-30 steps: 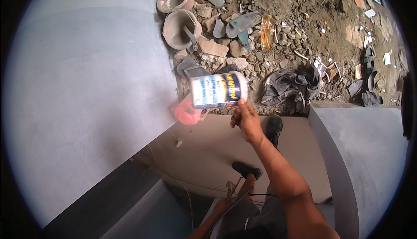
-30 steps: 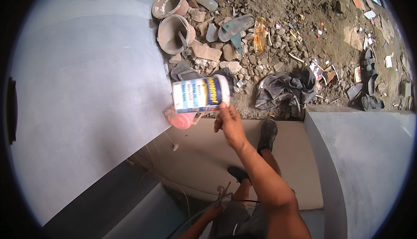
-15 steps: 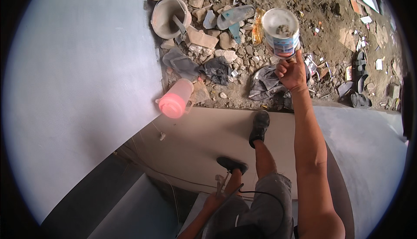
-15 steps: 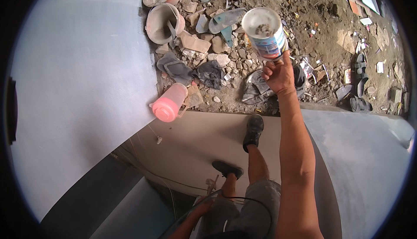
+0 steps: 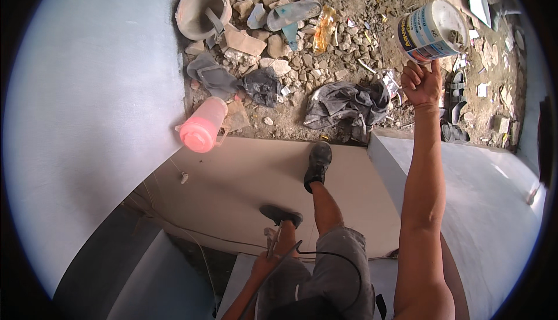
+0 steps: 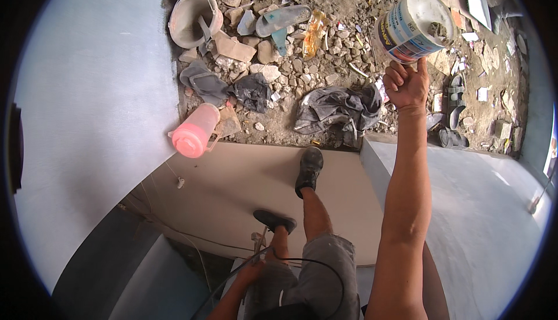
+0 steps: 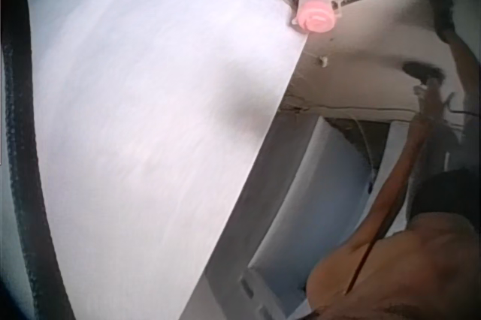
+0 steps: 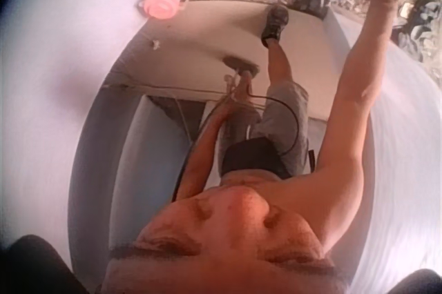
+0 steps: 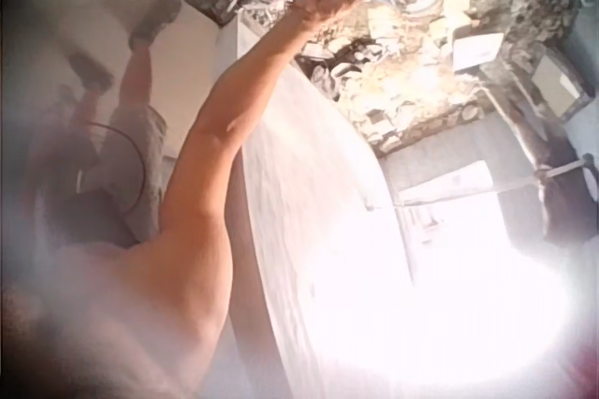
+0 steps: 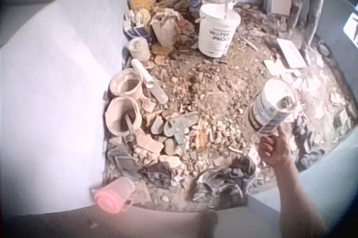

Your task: The person walks through a construction site, then sits on the floor to install a light fixture. They use a hammer and screwdriver to secure the fixture to the ceiling, then test the light bulb.

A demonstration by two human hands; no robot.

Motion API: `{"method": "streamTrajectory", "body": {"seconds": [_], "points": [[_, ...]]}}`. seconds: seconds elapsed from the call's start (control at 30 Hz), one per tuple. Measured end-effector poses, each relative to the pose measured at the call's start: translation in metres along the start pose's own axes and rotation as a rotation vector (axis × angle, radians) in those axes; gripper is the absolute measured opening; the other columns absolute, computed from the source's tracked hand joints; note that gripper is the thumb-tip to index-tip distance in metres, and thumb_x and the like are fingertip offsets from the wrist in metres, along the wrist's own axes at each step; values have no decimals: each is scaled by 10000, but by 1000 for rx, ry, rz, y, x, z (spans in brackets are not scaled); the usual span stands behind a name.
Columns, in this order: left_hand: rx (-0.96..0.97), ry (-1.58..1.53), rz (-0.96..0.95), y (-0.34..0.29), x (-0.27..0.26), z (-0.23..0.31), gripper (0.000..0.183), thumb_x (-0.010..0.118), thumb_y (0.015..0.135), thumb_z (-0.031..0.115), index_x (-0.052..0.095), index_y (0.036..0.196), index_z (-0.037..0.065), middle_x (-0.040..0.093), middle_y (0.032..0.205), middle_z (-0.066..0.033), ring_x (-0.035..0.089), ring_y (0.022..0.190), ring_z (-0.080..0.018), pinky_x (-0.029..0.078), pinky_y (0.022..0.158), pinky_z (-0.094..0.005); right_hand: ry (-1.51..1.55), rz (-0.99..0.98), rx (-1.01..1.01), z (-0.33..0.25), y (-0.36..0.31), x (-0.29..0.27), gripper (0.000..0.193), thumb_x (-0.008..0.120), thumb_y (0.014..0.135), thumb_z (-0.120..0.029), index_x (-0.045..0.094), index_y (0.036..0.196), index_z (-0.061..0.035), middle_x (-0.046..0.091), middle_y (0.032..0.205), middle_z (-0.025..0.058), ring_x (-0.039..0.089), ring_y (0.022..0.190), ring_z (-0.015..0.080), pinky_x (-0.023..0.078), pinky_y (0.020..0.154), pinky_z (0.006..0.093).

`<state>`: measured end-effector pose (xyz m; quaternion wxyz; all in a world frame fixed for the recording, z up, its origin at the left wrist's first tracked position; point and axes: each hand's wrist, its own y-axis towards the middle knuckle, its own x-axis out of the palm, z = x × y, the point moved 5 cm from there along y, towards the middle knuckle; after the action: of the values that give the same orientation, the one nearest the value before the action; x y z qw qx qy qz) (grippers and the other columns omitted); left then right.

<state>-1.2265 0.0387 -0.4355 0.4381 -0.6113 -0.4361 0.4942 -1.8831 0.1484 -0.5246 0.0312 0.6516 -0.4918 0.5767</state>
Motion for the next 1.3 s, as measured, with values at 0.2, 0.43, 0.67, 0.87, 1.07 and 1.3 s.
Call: {"method": "streamTrajectory", "body": {"seconds": [0.2, 0.43, 0.67, 0.87, 1.07, 1.3], "points": [[-4, -111, -70, 13, 2, -14, 545, 596, 776, 428, 569, 1013, -62, 626, 954, -274, 609, 954, -414, 472, 789, -440, -53, 0, -16, -17, -2, 15, 450, 360, 962, -490, 442, 852, -62, 274, 569, -21, 289, 458, 100, 244, 407, 252], [-55, -70, -86, 20, 3, -12, 572, 589, 784, 462, 580, 1038, -50, 628, 981, -265, 601, 967, -422, 467, 813, -451, -144, 172, -5, -12, -6, 22, 477, 377, 943, -536, 445, 827, -78, 271, 554, -29, 276, 428, 97, 241, 372, 250], [-41, -63, -65, 24, 9, -13, 585, 588, 780, 479, 583, 1053, -38, 624, 1003, -262, 592, 993, -414, 459, 851, -453, -244, 289, 39, 10, -5, 28, 580, 349, 911, -629, 417, 671, -106, 291, 516, -32, 310, 403, 98, 250, 336, 250], [-4, -23, -49, 9, -1, 13, 550, 583, 789, 465, 586, 1048, -20, 627, 1015, -245, 593, 991, -404, 461, 849, -455, -344, 288, 10, 16, -6, 26, 560, 360, 910, -627, 460, 733, -105, 293, 531, -35, 318, 429, 102, 273, 385, 254], [-52, -154, -14, 0, -5, 17, 571, 593, 777, 484, 594, 1051, -18, 629, 1016, -242, 605, 984, -387, 465, 845, -446, -506, 351, 7, 24, 6, 18, 463, 464, 898, -580, 499, 857, -121, 335, 551, -30, 367, 495, 121, 321, 467, 269], [442, -433, 369, 13, -14, -15, 781, 578, 807, 146, 159, 1463, 83, 481, 1314, -204, 459, 1237, -311, 367, 1006, -355, -1381, 294, -248, 31, 10, 20, 460, 580, 872, -508, 518, 921, -55, 449, 553, 9, 448, 493, 93, 394, 459, 247]]}}
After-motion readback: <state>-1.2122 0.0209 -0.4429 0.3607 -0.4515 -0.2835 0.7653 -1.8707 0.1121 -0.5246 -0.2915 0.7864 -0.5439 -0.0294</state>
